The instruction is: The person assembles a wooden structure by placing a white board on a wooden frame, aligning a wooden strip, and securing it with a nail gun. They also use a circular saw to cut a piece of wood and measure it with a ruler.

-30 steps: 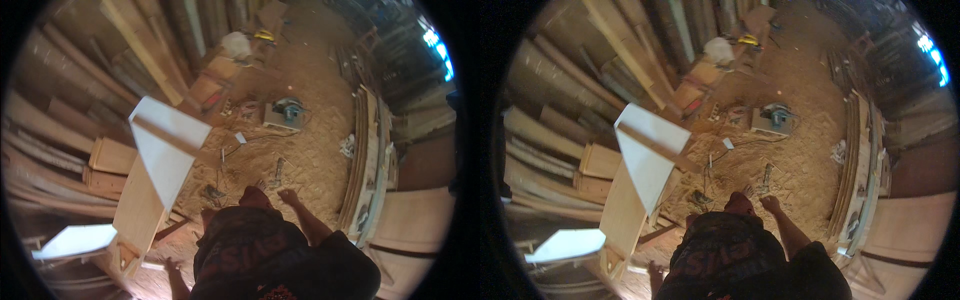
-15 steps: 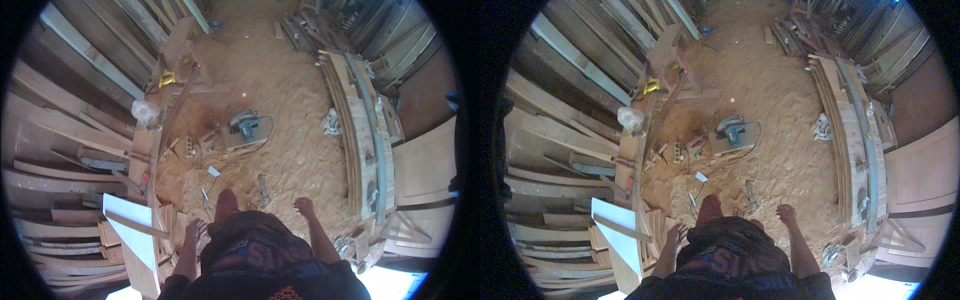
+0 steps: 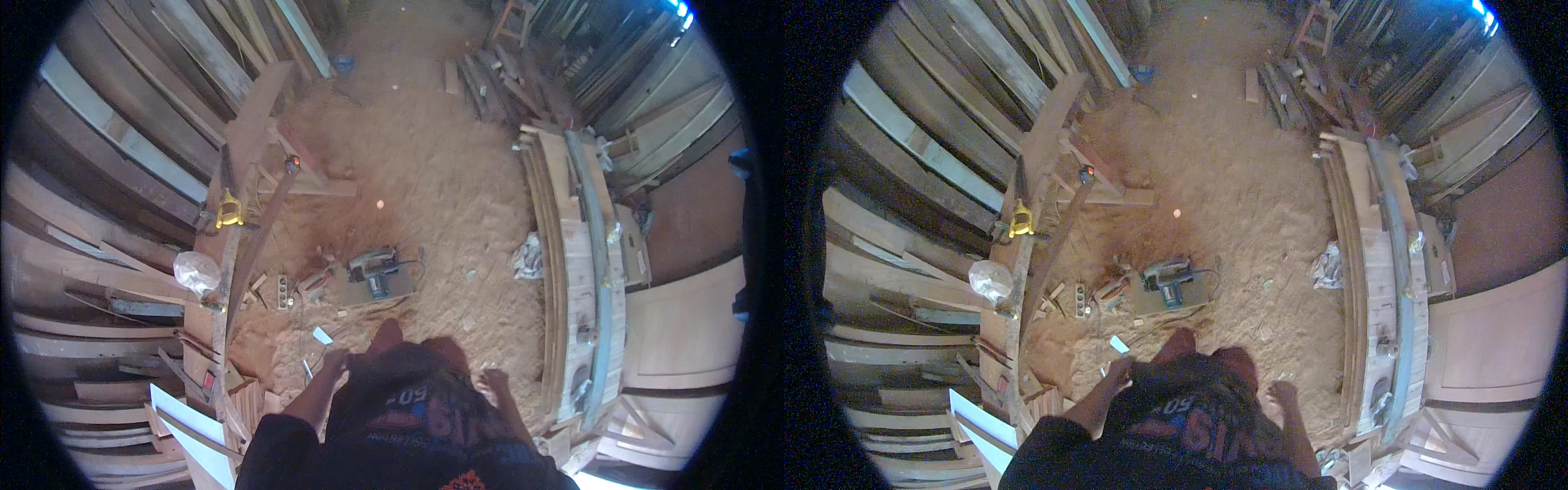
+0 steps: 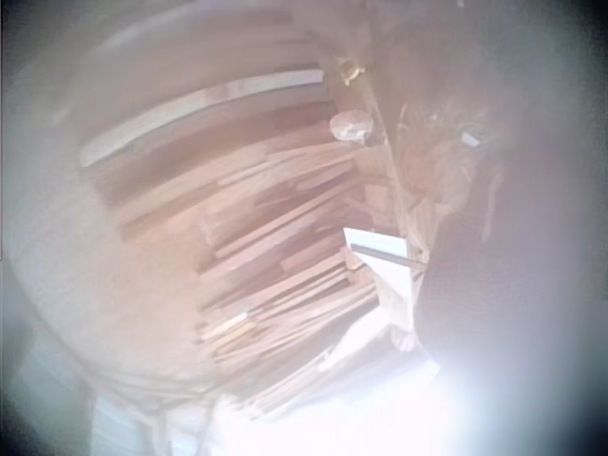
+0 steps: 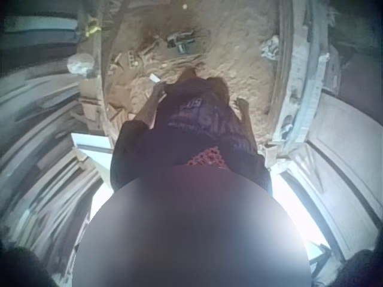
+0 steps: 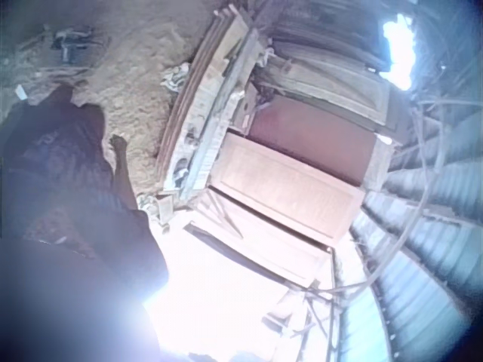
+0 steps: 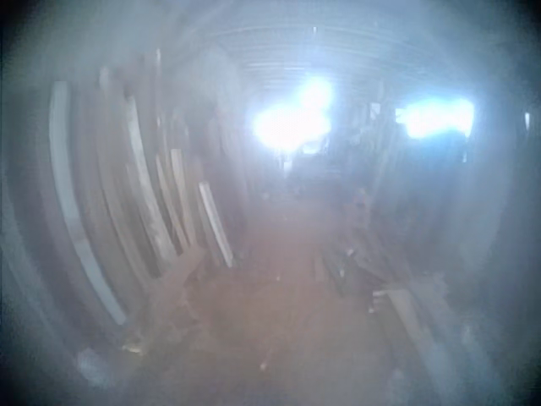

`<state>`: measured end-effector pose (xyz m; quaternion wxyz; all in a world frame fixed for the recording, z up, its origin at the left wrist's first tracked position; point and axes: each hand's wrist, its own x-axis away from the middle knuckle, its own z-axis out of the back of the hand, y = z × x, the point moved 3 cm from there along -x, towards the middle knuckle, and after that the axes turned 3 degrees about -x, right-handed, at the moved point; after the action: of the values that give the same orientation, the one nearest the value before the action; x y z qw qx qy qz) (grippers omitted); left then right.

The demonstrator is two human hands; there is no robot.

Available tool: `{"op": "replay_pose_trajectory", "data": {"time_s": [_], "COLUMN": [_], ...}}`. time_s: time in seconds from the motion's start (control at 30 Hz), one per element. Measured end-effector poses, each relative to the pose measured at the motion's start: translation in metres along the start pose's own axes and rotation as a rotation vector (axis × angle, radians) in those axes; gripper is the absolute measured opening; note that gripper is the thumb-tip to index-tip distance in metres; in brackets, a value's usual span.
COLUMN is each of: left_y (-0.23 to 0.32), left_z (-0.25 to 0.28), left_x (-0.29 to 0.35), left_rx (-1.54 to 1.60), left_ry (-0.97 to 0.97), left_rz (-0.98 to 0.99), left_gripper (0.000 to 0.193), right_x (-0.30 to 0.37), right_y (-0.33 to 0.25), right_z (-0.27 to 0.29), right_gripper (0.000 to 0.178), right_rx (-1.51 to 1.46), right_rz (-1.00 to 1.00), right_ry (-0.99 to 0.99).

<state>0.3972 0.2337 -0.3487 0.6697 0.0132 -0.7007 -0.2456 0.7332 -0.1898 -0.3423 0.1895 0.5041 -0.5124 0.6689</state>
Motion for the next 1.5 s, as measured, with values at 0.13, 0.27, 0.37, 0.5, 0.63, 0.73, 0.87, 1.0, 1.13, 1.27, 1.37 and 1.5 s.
{"op": "replay_pose_trajectory", "data": {"time_s": [0.13,0.27,0.37,0.5,0.63,0.73,0.87,1.0,1.13,1.27,1.37,1.5], "left_y": [0.097,0.182,0.231,0.23,0.191,0.187,0.199,0.236,0.309,0.41,0.498,0.591], "left_z": [-0.107,-0.189,-0.231,-0.277,-0.333,-0.36,-0.406,-0.464,-0.492,-0.481,-0.445,-0.397], "left_x": [-0.016,-0.055,-0.102,-0.133,-0.121,-0.103,-0.113,-0.148,-0.186,-0.218,-0.2,-0.155], "left_rx": [-0.109,-0.185,-0.236,0.469,0.384,-0.233,-0.642,-0.059,0.113,0.447,0.726,0.68], "left_ry": [-0.169,-0.189,-0.132,-0.004,0.016,0.008,0.01,0.034,0.051,0.103,0.019,0.368], "left_rz": [-0.181,-0.333,-0.406,-0.181,-0.094,-0.571,-0.542,-0.184,-0.152,-0.188,-0.299,-0.385], "left_gripper": [0.027,0.03,0.033,0.031,0.031,0.035,0.039,0.04,0.041,0.042,0.042,0.039], "right_x": [-0.019,-0.075,-0.157,-0.259,-0.321,-0.362,-0.426,-0.469,-0.461,-0.455,-0.486,-0.562], "right_y": [-0.047,-0.114,-0.175,-0.329,-0.55,-0.686,-0.747,-0.801,-0.796,-0.86,-0.926,-1.007], "right_z": [0.024,0.013,0.049,0.123,0.186,0.172,0.095,-0.064,-0.171,-0.249,-0.287,-0.348], "right_gripper": [0.027,0.025,0.018,0.011,0.01,0.016,0.016,0.03,0.036,0.039,0.039,0.035], "right_rx": [0.403,1.451,1.302,-0.073,0.152,0.365,0.238,1.706,0.888,1.334,1.094,1.043], "right_rz": [0.175,0.725,0.536,-0.062,0.189,0.519,0.413,1.512,0.298,0.386,0.232,0.279], "right_ry": [0.1,0.0,-0.161,-0.553,0.137,0.15,-0.109,-0.309,-0.436,-0.422,-0.361,-0.261]}}
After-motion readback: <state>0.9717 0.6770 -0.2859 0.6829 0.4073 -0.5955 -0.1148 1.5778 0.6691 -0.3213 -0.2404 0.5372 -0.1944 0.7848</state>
